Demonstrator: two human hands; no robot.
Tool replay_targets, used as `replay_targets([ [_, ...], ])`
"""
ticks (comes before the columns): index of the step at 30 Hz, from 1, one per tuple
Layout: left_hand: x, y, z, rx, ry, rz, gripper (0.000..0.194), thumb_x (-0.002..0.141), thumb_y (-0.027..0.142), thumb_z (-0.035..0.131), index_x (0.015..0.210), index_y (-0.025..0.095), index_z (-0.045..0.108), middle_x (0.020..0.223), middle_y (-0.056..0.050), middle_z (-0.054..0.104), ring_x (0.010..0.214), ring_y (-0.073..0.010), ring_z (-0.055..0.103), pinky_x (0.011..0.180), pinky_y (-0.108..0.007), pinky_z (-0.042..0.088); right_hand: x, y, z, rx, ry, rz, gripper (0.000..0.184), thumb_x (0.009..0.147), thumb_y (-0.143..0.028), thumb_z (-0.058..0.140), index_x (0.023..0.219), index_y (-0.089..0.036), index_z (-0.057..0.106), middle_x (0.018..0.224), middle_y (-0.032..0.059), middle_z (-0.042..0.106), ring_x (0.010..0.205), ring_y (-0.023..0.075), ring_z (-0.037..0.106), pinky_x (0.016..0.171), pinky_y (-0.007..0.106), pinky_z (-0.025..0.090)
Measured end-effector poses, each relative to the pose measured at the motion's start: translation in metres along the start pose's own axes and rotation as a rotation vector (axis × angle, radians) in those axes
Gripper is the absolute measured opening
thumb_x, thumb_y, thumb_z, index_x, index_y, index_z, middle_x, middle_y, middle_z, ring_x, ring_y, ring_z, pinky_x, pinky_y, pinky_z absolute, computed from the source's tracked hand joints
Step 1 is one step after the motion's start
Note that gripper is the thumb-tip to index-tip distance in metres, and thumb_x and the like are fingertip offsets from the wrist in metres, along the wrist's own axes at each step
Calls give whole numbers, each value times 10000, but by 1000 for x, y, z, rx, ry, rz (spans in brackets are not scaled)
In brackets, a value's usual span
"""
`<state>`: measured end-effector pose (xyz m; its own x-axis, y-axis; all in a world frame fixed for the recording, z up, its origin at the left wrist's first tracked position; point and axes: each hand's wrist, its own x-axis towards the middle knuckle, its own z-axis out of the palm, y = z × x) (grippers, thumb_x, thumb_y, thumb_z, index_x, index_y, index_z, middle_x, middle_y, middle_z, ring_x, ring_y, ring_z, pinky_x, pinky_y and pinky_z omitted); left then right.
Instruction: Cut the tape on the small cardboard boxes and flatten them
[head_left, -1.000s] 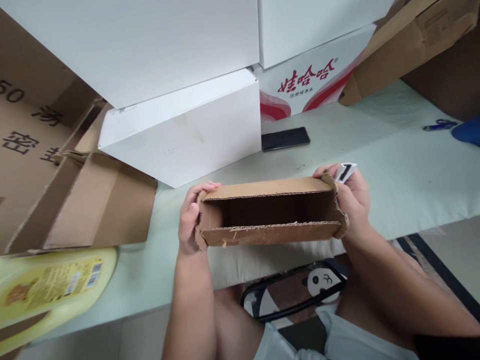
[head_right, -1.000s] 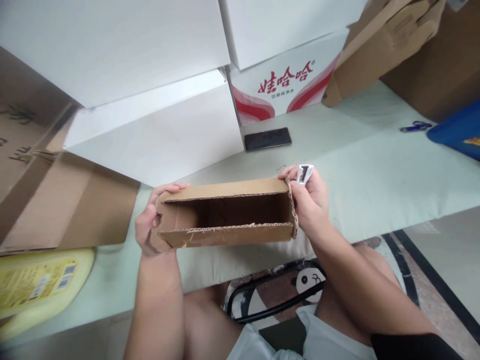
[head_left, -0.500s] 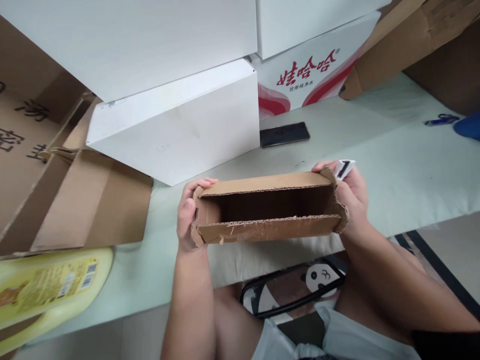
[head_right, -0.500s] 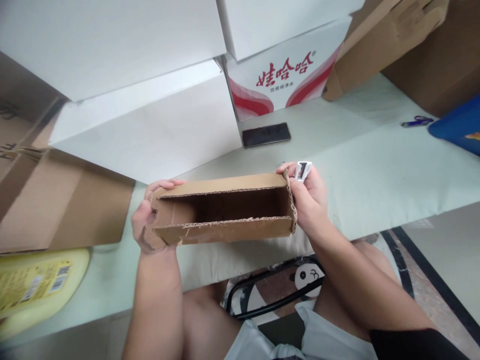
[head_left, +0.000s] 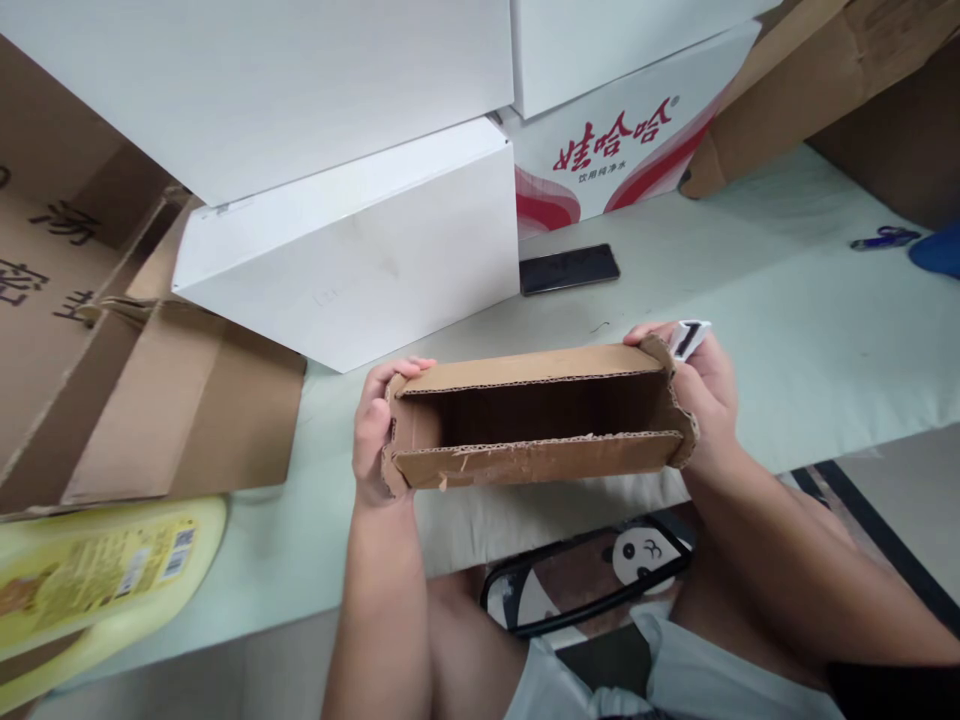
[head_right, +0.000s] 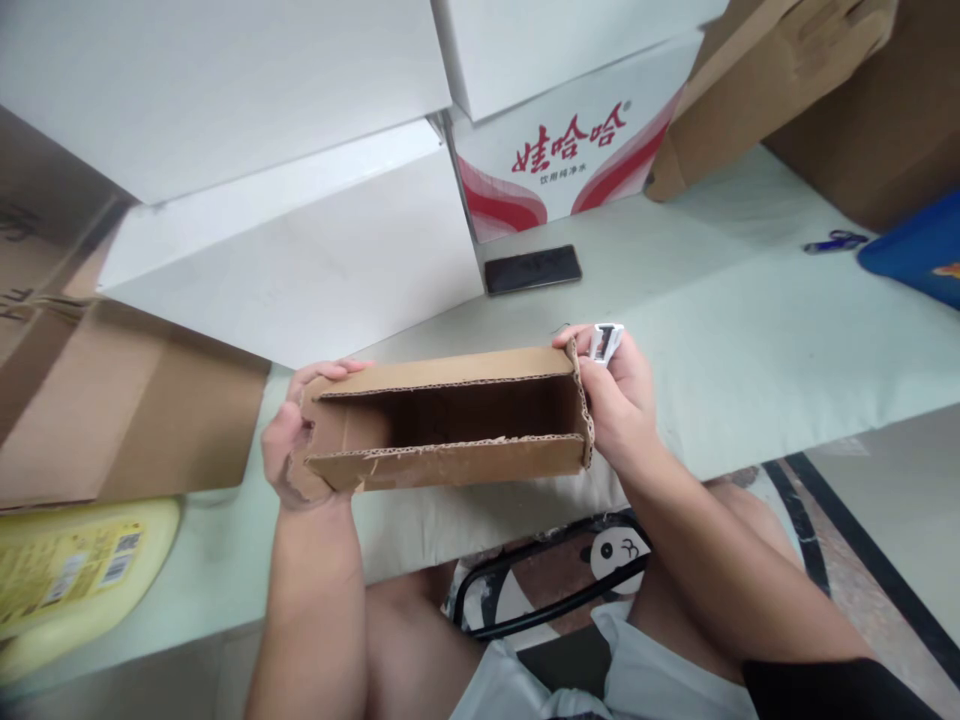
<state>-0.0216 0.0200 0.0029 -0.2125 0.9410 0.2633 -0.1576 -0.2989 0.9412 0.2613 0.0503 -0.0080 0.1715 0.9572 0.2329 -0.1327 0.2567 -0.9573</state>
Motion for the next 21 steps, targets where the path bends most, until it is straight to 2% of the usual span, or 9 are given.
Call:
replay_targets([
  [4,0,0,0,-4,-4,1,449,856,668,694,976,241,765,1089,-95,706,1103,-275,660,963,-390,556,0,-2,2,-30,3,-5,83,800,-274,656,796,-255,576,928,20,688,686,158,534,594,309,452],
  [9,-1,0,1,-6,12,-20,454,851,670,703,980,237,755,1096,-97,699,1111,-277,660,973,-400,557,0,-5,4,1,19,7,89,758,-271,669,778,-241,587,916,31,695,686,158,530,589,312,437],
  [14,-1,-1,2,14,22,-10,461,851,689,690,970,249,758,1087,-98,704,1104,-286,664,964,-415,559,-1,-3,3,12,3,8,83,795,-273,674,797,-249,594,941,39,686,693,168,524,591,326,425],
  [21,0,1,5,18,54,-14,473,829,697,695,941,241,754,1057,-102,713,1070,-281,676,929,-404,566,-2,0,3,12,13,-7,70,783,-226,653,811,-249,592,958,43,696,725,179,534,615,328,432],
])
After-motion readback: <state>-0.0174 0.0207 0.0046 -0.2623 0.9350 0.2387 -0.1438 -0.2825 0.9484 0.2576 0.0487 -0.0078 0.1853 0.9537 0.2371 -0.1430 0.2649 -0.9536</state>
